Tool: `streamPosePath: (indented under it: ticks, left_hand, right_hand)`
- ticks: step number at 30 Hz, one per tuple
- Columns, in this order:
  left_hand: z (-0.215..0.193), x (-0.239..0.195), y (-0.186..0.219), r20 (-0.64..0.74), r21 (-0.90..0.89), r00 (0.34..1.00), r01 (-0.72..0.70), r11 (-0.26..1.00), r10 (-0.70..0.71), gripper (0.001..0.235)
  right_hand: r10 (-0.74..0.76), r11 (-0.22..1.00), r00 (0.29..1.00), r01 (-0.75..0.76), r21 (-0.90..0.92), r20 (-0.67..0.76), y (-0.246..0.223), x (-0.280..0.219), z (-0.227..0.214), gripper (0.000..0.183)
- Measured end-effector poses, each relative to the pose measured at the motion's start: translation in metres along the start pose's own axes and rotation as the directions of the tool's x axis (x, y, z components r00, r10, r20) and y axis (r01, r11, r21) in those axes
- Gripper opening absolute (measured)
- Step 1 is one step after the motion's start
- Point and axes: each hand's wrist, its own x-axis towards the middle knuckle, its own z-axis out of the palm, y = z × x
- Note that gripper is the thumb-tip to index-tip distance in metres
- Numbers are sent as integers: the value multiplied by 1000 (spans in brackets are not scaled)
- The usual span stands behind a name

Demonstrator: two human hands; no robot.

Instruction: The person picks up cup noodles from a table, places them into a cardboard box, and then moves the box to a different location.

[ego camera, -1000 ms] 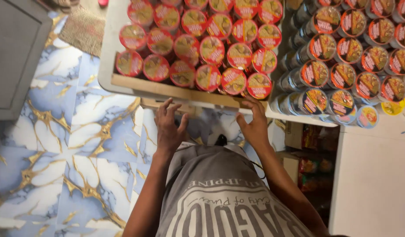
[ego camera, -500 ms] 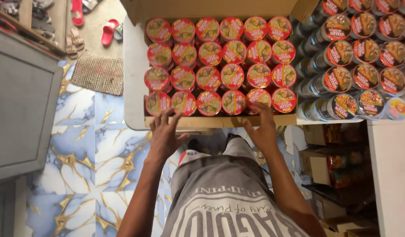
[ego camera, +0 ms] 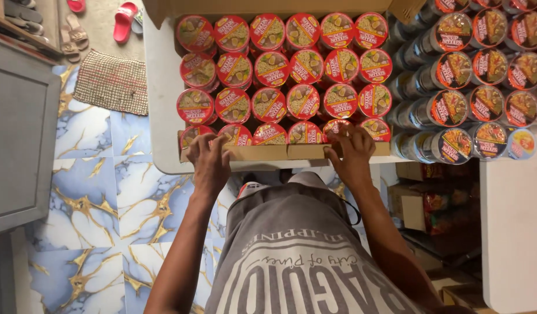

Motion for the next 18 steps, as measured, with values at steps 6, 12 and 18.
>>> streamPosePath:
  ticks: [6,12,18]
  left_hand:
    - [21,-14,-8,-28,-1,996,79,997,-79,24]
    - [25,-23,-6,-48,-66,991,122,990,-125,18]
    - [1,21,11,-235,-53,970,48,997,-59,16]
  right_hand:
    - [23,999,1000,-23,43,13,19,-4,27,71]
    - [69,956,997,-73,285,25,8,14,7,68]
    - [14,963,999,-4,268,-36,21,45,-11,54]
